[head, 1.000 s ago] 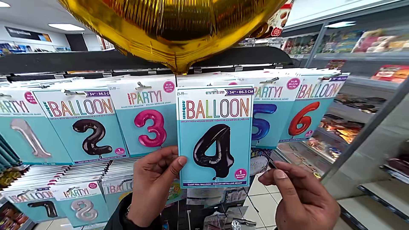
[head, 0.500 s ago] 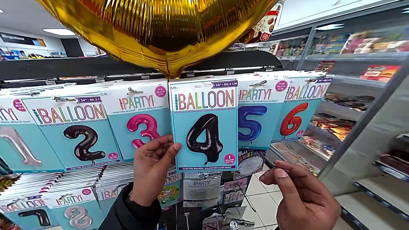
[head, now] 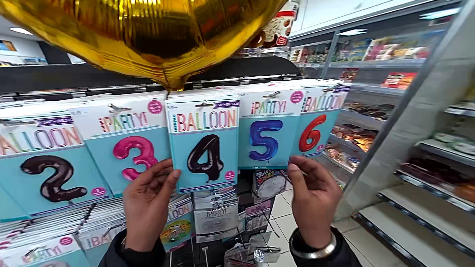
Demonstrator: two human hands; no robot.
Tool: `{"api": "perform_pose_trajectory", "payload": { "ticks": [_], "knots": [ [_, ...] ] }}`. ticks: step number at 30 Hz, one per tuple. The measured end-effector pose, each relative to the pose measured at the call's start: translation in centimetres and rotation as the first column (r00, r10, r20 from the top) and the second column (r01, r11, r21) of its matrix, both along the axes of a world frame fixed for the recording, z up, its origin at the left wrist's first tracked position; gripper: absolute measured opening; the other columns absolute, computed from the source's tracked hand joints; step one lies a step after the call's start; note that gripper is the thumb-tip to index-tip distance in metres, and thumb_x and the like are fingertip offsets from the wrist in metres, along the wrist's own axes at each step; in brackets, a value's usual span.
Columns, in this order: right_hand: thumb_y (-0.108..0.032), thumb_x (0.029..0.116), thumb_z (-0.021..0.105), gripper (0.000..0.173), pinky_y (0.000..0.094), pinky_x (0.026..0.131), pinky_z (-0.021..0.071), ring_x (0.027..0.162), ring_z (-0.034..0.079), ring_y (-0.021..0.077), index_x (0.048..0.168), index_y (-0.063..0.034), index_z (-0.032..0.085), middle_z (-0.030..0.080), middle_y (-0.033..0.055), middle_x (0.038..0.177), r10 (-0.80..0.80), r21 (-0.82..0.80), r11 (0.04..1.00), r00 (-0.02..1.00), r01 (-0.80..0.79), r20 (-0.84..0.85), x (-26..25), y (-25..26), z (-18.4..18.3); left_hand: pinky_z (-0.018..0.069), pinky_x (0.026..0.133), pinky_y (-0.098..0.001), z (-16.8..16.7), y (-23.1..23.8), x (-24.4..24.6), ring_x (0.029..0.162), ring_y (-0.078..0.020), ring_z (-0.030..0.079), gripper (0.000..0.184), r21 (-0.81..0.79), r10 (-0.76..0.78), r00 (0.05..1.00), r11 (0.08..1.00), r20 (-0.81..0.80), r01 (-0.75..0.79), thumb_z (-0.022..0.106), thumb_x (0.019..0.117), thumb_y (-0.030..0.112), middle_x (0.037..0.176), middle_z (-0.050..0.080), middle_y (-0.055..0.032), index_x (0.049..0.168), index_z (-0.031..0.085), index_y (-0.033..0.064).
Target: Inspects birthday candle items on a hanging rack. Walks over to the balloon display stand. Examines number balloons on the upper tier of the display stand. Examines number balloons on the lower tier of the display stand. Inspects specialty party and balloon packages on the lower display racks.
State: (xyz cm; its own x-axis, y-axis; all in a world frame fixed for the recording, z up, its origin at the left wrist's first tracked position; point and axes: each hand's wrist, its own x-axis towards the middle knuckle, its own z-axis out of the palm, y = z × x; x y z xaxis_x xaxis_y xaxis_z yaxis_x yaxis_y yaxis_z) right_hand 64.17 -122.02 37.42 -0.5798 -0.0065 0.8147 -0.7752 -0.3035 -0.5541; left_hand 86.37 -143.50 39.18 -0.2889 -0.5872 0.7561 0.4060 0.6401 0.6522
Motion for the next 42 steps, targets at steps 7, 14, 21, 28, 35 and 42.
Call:
{"api": "perform_pose_trajectory", "payload": {
  "ticks": [7,14,21,28,35,42],
  "knots": [
    [-0.021,0.0977,0.068,0.034,0.0314,0.078,0.0619,0.092,0.070,0.0151,0.130,-0.0083,0.065,0.071,0.0049,0.110,-0.007,0.119,0.993,0.996,-0.003,0.087,-2.6,-0.5,1.7,0.0615,0.086,-0.0317,-2.8,1.0,1.1,0.102,-0.0206,0.070,0.037,-0.047,0.085,0.991,0.995,-0.101,-0.090,0.069,0.0961,0.022,0.118,0.070,-0.0079,0.127,0.064,0.0024],
    [-0.013,0.0998,0.066,0.015,0.0327,0.069,0.0620,0.078,0.070,0.0187,0.111,-0.0048,0.072,0.072,0.0085,0.095,0.195,0.068,0.975,0.964,-0.210,0.182,-3.6,0.1,1.9,0.0619,0.084,-0.0332,-3.7,2.4,2.0,0.099,-0.0191,0.070,0.034,-0.055,0.022,0.994,0.998,-0.103,-0.028,0.065,0.0994,0.019,0.118,0.069,-0.0059,0.131,0.062,0.0065],
    [-0.012,0.1021,0.062,0.014,0.0275,0.066,0.0622,0.076,0.069,0.0135,0.111,-0.0067,0.071,0.071,0.0044,0.093,0.173,0.077,0.981,0.984,-0.176,0.047,-4.8,3.7,4.7,0.0617,0.083,-0.0316,-3.7,3.5,1.2,0.098,-0.0180,0.071,0.034,-0.058,-0.006,0.993,0.998,-0.119,-0.001,0.067,0.0997,0.024,0.117,0.070,-0.0040,0.131,0.063,0.0106],
    [-0.014,0.1025,0.061,0.014,0.0278,0.067,0.0631,0.076,0.070,0.0131,0.110,-0.0067,0.071,0.070,0.0056,0.093,0.337,0.009,0.941,0.940,-0.338,0.055,-3.9,6.4,5.4,0.0628,0.079,-0.0316,-4.1,5.2,-0.5,0.093,-0.0186,0.072,0.032,-0.067,-0.061,0.993,0.996,-0.102,0.054,0.064,0.1014,0.022,0.114,0.071,-0.0056,0.132,0.062,0.0115],
    [-0.017,0.0992,0.068,0.016,0.0313,0.066,0.0645,0.075,0.072,0.0181,0.107,-0.0035,0.073,0.071,0.0128,0.092,0.479,-0.074,0.877,0.855,-0.474,0.200,-2.9,6.3,0.2,0.0623,0.076,-0.0295,-4.9,7.5,-2.4,0.086,-0.0184,0.072,0.030,-0.013,-0.072,0.990,0.997,-0.124,0.071,0.065,0.1003,0.021,0.105,0.074,-0.0079,0.127,0.064,0.0077],
    [-0.015,0.0982,0.069,0.014,0.0300,0.068,0.0643,0.077,0.072,0.0151,0.108,-0.0057,0.073,0.071,0.0095,0.094,0.508,-0.105,0.861,0.835,-0.497,0.212,-3.3,6.4,-1.4,0.0627,0.070,-0.0304,-6.2,9.2,-3.6,0.080,-0.0205,0.072,0.031,0.020,-0.057,0.990,0.998,-0.131,0.060,0.066,0.0999,0.022,0.099,0.073,-0.0114,0.126,0.065,0.0052]
  ]
}}
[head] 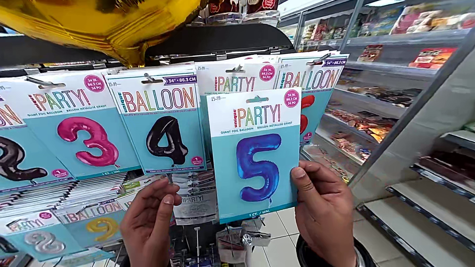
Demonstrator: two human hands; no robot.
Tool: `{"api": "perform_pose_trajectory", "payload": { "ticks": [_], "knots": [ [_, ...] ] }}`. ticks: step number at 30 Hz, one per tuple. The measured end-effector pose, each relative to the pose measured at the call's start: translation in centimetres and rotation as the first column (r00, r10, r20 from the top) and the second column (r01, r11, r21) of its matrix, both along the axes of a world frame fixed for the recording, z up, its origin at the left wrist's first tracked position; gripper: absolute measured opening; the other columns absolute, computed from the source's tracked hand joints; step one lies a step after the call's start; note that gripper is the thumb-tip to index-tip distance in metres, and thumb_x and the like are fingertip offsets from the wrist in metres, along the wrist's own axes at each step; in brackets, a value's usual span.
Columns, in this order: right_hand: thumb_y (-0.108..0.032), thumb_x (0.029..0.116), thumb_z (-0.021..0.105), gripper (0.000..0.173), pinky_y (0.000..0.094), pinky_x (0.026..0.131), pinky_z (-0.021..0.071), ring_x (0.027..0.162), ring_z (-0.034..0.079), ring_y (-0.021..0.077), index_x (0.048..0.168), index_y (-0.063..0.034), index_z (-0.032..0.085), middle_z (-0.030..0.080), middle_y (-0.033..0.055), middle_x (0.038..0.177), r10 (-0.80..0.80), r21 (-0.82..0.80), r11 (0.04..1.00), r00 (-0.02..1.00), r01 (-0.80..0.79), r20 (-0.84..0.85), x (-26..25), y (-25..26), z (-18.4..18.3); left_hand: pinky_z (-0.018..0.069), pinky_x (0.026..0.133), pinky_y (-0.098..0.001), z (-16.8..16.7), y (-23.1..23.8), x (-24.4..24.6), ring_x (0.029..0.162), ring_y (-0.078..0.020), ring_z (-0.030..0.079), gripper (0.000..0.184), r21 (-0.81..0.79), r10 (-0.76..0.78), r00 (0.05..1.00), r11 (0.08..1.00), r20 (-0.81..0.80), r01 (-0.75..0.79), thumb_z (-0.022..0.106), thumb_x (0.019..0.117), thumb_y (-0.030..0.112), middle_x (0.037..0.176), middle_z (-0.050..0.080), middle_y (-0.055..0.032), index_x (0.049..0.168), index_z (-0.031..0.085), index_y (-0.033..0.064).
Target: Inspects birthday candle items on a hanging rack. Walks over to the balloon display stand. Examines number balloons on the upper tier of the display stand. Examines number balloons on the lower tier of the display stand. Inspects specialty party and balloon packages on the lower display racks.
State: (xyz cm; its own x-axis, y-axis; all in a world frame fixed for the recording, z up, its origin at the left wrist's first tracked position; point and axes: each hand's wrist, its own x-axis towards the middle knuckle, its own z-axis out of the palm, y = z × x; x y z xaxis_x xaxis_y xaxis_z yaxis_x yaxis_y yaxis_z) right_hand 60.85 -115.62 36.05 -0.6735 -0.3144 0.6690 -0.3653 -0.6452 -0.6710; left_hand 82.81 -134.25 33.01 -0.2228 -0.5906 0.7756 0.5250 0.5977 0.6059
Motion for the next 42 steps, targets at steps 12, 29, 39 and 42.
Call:
{"api": "perform_pose_trajectory", "payload": {
  "ticks": [12,29,39,42],
  "knots": [
    [-0.014,0.0986,0.068,0.014,0.0298,0.069,0.0646,0.078,0.072,0.0158,0.109,-0.0048,0.072,0.071,0.0097,0.095,0.031,-0.014,0.999,0.998,-0.032,-0.052,-0.5,0.4,-0.2,0.0629,0.068,-0.0304,-1.2,1.4,-0.6,0.078,-0.0203,0.072,0.030,0.020,0.016,1.000,1.000,-0.019,-0.016,0.066,0.1003,0.022,0.098,0.073,-0.0116,0.124,0.065,0.0045],
    [-0.014,0.0986,0.068,0.014,0.0297,0.069,0.0647,0.078,0.072,0.0154,0.109,-0.0051,0.073,0.071,0.0096,0.095,-0.037,-0.019,0.999,0.998,0.036,-0.056,1.3,-1.4,0.8,0.0622,0.068,-0.0289,-0.9,-1.7,0.4,0.077,-0.0191,0.072,0.028,0.006,-0.039,0.999,0.999,-0.027,0.039,0.064,0.1013,0.021,0.096,0.073,-0.0108,0.124,0.065,0.0041],
    [-0.014,0.0974,0.070,0.017,0.0319,0.070,0.0649,0.079,0.073,0.0193,0.108,-0.0007,0.073,0.072,0.0144,0.095,-0.111,-0.052,0.993,0.993,0.109,-0.027,1.5,-2.7,2.6,0.0627,0.074,-0.0294,0.4,-4.5,2.0,0.084,-0.0166,0.073,0.027,-0.017,-0.157,0.987,0.987,0.038,0.158,0.061,0.1031,0.017,0.104,0.075,-0.0043,0.130,0.065,0.0135],
    [-0.014,0.0974,0.070,0.017,0.0327,0.069,0.0649,0.078,0.073,0.0201,0.107,-0.0006,0.073,0.071,0.0155,0.094,-0.117,-0.035,0.993,0.993,0.116,-0.006,1.4,-3.0,3.0,0.0628,0.074,-0.0291,0.6,-5.0,2.3,0.084,-0.0163,0.073,0.026,-0.013,-0.165,0.986,0.986,0.036,0.166,0.060,0.1032,0.016,0.103,0.075,-0.0039,0.129,0.066,0.0144]
  ]
}}
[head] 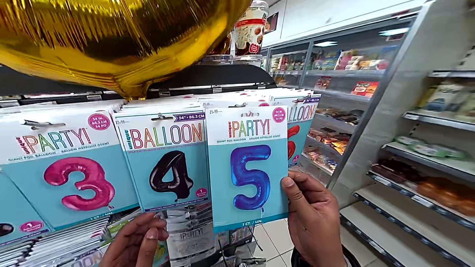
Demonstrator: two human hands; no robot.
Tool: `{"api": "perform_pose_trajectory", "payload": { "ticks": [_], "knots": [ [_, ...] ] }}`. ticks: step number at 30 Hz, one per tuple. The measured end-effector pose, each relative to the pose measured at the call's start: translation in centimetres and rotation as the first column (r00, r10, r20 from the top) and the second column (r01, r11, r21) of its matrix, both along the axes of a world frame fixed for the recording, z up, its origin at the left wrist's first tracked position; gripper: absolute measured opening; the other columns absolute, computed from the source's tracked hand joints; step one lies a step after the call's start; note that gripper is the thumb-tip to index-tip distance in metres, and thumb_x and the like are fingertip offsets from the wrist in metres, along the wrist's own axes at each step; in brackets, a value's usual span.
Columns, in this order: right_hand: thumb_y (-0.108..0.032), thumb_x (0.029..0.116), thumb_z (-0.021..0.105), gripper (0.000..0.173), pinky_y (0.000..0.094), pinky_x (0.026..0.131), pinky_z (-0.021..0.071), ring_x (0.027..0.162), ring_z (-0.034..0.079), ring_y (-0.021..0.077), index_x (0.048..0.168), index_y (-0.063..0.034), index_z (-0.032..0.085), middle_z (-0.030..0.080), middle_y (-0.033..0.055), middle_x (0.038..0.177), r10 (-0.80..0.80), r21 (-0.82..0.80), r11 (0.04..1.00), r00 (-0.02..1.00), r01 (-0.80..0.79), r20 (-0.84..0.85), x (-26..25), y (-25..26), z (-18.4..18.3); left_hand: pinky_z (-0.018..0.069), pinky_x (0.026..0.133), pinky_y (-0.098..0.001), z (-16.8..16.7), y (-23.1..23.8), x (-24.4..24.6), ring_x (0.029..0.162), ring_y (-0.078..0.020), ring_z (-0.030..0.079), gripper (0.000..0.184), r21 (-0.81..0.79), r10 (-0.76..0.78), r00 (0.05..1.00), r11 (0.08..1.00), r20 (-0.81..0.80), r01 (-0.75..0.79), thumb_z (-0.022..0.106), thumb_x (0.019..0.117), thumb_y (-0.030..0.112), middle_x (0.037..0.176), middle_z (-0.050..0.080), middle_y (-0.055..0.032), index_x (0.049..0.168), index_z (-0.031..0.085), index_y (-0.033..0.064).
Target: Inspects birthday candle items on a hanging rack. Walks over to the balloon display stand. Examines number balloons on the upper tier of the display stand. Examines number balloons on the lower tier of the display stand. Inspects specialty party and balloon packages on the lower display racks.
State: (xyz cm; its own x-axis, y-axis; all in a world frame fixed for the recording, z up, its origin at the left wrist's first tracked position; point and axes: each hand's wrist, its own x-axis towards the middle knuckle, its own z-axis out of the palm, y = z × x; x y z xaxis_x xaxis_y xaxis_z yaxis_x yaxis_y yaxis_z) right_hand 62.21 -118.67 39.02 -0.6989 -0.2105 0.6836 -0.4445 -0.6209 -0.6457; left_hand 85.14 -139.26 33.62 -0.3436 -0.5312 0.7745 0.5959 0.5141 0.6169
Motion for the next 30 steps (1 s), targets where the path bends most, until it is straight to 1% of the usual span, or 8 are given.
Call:
{"api": "perform_pose_trajectory", "payload": {
  "ticks": [4,7,11,17,20,24,27,30],
  "knots": [
    [-0.014,0.0983,0.068,0.016,0.0331,0.068,0.0647,0.077,0.072,0.0198,0.106,-0.0018,0.073,0.070,0.0148,0.094,-0.035,0.024,0.999,0.999,0.035,-0.002,0.3,-0.2,0.4,0.0628,0.074,-0.0291,0.1,-0.7,0.4,0.084,-0.0163,0.073,0.026,-0.016,-0.013,1.000,1.000,-0.002,0.013,0.060,0.1037,0.016,0.104,0.074,-0.0035,0.129,0.065,0.0133],
    [-0.014,0.0983,0.067,0.014,0.0317,0.067,0.0644,0.075,0.072,0.0175,0.106,-0.0041,0.073,0.071,0.0125,0.092,-0.068,0.017,0.997,0.997,0.069,-0.018,0.7,-0.3,1.1,0.0625,0.073,-0.0282,0.1,-1.2,0.7,0.084,-0.0154,0.073,0.027,-0.017,-0.018,1.000,1.000,0.000,0.018,0.059,0.1038,0.016,0.103,0.075,-0.0032,0.130,0.065,0.0137],
    [-0.013,0.0989,0.067,0.014,0.0309,0.066,0.0640,0.076,0.072,0.0162,0.109,-0.0053,0.073,0.072,0.0111,0.094,-0.101,0.037,0.994,0.995,0.101,-0.014,0.8,-0.7,1.8,0.0628,0.073,-0.0287,0.1,-1.6,1.0,0.083,-0.0160,0.073,0.027,-0.021,-0.040,0.999,0.999,-0.009,0.040,0.060,0.1032,0.016,0.103,0.075,-0.0037,0.129,0.066,0.0139],
    [-0.013,0.0998,0.066,0.014,0.0337,0.067,0.0635,0.075,0.071,0.0183,0.109,-0.0042,0.073,0.071,0.0128,0.093,-0.094,0.079,0.993,0.995,0.092,0.026,-0.1,-1.6,0.9,0.0626,0.072,-0.0293,-0.1,-1.8,1.1,0.082,-0.0165,0.072,0.026,-0.037,-0.080,0.997,0.996,-0.015,0.079,0.059,0.1037,0.015,0.102,0.074,-0.0046,0.129,0.065,0.0121],
    [-0.013,0.0998,0.066,0.015,0.0320,0.066,0.0624,0.074,0.070,0.0174,0.109,-0.0042,0.073,0.071,0.0115,0.093,-0.126,0.103,0.987,0.992,0.124,0.012,-0.1,-2.0,0.9,0.0632,0.073,-0.0312,0.4,-1.2,0.2,0.083,-0.0182,0.072,0.026,-0.043,-0.103,0.995,0.994,-0.011,0.102,0.061,0.1033,0.018,0.102,0.074,-0.0061,0.128,0.065,0.0101],
    [-0.015,0.1001,0.067,0.015,0.0260,0.057,0.0561,0.069,0.066,0.0147,0.109,-0.0058,0.074,0.071,0.0090,0.091,-0.203,0.162,0.966,0.979,0.203,-0.021,-0.6,-2.5,1.1,0.0646,0.076,-0.0328,1.8,0.2,-1.6,0.087,-0.0207,0.074,0.026,-0.081,-0.092,0.996,0.992,0.011,0.092,0.062,0.1018,0.018,0.104,0.074,-0.0086,0.124,0.066,0.0052],
    [-0.015,0.1005,0.067,0.016,0.0267,0.057,0.0557,0.069,0.066,0.0164,0.111,-0.0065,0.075,0.072,0.0096,0.093,-0.214,0.190,0.957,0.976,0.218,-0.043,-0.6,-2.2,1.2,0.0654,0.080,-0.0379,2.6,0.8,-2.8,0.091,-0.0260,0.074,0.027,-0.119,-0.073,0.997,0.990,0.015,0.075,0.062,0.1005,0.017,0.107,0.074,-0.0131,0.122,0.066,0.0007],
    [-0.016,0.1002,0.067,0.016,0.0288,0.057,0.0584,0.070,0.068,0.0179,0.111,-0.0076,0.075,0.072,0.0096,0.092,-0.221,0.210,0.950,0.973,0.229,-0.063,-0.7,-1.7,1.4,0.0656,0.083,-0.0395,3.2,1.3,-3.6,0.094,-0.0281,0.074,0.028,-0.122,-0.026,0.999,0.992,0.037,0.031,0.061,0.0998,0.017,0.110,0.073,-0.0144,0.120,0.067,-0.0014]
  ]
}}
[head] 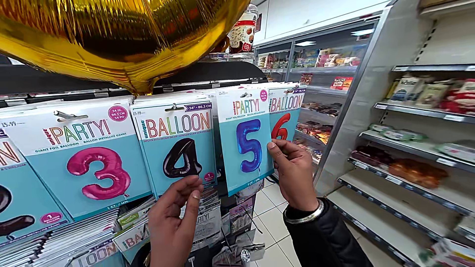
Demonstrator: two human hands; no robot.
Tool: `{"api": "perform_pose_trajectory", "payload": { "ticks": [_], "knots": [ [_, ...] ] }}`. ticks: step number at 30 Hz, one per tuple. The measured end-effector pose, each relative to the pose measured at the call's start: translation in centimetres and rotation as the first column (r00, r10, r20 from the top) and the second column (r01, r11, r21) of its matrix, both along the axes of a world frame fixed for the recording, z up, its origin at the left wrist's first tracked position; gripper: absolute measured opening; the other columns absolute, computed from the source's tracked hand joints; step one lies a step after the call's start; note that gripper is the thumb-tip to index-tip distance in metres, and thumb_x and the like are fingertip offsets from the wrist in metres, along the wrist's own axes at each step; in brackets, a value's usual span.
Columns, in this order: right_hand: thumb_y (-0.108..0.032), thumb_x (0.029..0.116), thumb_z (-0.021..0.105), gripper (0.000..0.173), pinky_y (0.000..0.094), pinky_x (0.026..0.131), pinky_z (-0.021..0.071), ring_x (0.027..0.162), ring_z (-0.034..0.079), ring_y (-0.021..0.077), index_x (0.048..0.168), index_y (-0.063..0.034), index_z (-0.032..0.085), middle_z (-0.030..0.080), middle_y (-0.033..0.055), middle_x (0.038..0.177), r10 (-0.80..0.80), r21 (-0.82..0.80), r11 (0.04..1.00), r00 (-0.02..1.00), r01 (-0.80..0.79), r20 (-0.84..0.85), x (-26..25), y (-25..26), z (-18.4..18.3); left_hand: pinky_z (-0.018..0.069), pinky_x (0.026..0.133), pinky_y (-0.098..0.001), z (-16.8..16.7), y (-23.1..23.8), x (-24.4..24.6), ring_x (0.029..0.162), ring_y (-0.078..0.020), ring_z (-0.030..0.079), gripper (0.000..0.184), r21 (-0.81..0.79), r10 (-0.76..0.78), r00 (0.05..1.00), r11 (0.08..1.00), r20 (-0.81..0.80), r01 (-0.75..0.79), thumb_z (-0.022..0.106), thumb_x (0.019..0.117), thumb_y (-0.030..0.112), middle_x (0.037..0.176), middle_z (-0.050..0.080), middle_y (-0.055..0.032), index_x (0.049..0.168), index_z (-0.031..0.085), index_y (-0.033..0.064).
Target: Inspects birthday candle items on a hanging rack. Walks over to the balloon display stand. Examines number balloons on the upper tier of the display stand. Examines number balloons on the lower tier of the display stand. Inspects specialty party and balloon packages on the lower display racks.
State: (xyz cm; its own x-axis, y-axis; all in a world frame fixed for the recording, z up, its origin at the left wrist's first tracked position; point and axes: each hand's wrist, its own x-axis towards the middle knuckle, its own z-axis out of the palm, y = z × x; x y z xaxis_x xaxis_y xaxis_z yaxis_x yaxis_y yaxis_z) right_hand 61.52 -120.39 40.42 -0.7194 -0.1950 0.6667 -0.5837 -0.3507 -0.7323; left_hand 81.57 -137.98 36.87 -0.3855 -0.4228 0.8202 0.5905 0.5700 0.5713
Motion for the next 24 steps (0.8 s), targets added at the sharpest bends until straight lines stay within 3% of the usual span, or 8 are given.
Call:
{"api": "perform_pose_trajectory", "payload": {
  "ticks": [4,7,10,12,16,19,24],
  "knots": [
    [-0.020,0.0999,0.068,0.015,0.0307,0.058,0.0596,0.071,0.068,0.0187,0.110,-0.0110,0.075,0.073,0.0070,0.094,-0.025,0.059,0.998,1.000,0.026,-0.017,-0.5,0.8,0.1,0.0650,0.084,-0.0393,0.2,0.5,-1.0,0.096,-0.0286,0.074,0.029,0.027,0.035,0.999,0.999,0.029,-0.036,0.059,0.0996,0.016,0.110,0.074,-0.0142,0.120,0.067,-0.0013],
    [-0.019,0.0992,0.069,0.021,0.0301,0.059,0.0582,0.073,0.068,0.0190,0.117,-0.0118,0.075,0.074,0.0064,0.102,-0.013,0.088,0.996,1.000,0.013,-0.005,-0.7,1.3,-0.5,0.0651,0.086,-0.0397,0.0,1.1,-1.8,0.097,-0.0274,0.074,0.030,0.050,0.066,0.995,0.996,0.070,-0.069,0.059,0.0992,0.016,0.111,0.075,-0.0115,0.124,0.068,0.0017],
    [-0.023,0.1000,0.067,0.030,0.0382,0.080,0.0643,0.093,0.073,0.0226,0.127,-0.0095,0.070,0.072,0.0073,0.117,-0.010,0.066,0.998,0.998,0.015,-0.070,-1.2,1.9,-1.2,0.0655,0.087,-0.0406,0.4,1.5,-2.9,0.099,-0.0262,0.074,0.030,0.073,0.096,0.992,0.992,0.087,-0.102,0.062,0.0987,0.015,0.116,0.074,-0.0091,0.126,0.068,0.0047],
    [-0.025,0.1009,0.066,0.031,0.0389,0.086,0.0627,0.098,0.071,0.0216,0.126,-0.0073,0.068,0.071,0.0076,0.116,-0.043,0.007,0.999,0.992,0.044,-0.117,-1.6,2.4,-1.7,0.0648,0.089,-0.0404,1.0,1.6,-3.6,0.104,-0.0238,0.074,0.032,0.071,0.129,0.985,0.988,0.113,-0.138,0.064,0.0990,0.016,0.120,0.073,-0.0072,0.129,0.067,0.0057],
    [-0.026,0.1003,0.066,0.033,0.0362,0.087,0.0618,0.097,0.071,0.0188,0.127,-0.0067,0.067,0.071,0.0060,0.112,-0.054,-0.020,0.998,0.988,0.051,-0.146,-2.4,3.7,-2.1,0.0636,0.093,-0.0354,2.7,1.9,-4.7,0.109,-0.0166,0.072,0.036,0.054,0.256,0.954,0.962,0.154,-0.267,0.066,0.0990,0.021,0.124,0.072,-0.0033,0.132,0.066,0.0077],
    [-0.028,0.0999,0.066,0.034,0.0351,0.082,0.0625,0.094,0.071,0.0199,0.125,-0.0053,0.067,0.071,0.0074,0.109,-0.046,-0.017,0.999,0.987,0.044,-0.151,-3.4,4.6,-2.4,0.0629,0.094,-0.0331,3.7,1.7,-5.4,0.110,-0.0132,0.071,0.037,0.046,0.344,0.922,0.933,0.177,-0.357,0.068,0.0989,0.024,0.125,0.072,-0.0025,0.133,0.066,0.0088],
    [-0.027,0.1003,0.065,0.032,0.0327,0.077,0.0627,0.090,0.071,0.0205,0.122,-0.0039,0.068,0.072,0.0081,0.104,-0.028,-0.025,0.999,0.989,0.024,-0.143,-4.5,5.3,-2.9,0.0636,0.090,-0.0324,5.0,1.7,-6.8,0.103,-0.0120,0.073,0.033,0.090,0.303,0.931,0.941,0.206,-0.326,0.071,0.0972,0.019,0.117,0.075,-0.0013,0.129,0.069,0.0103]
  ]
}}
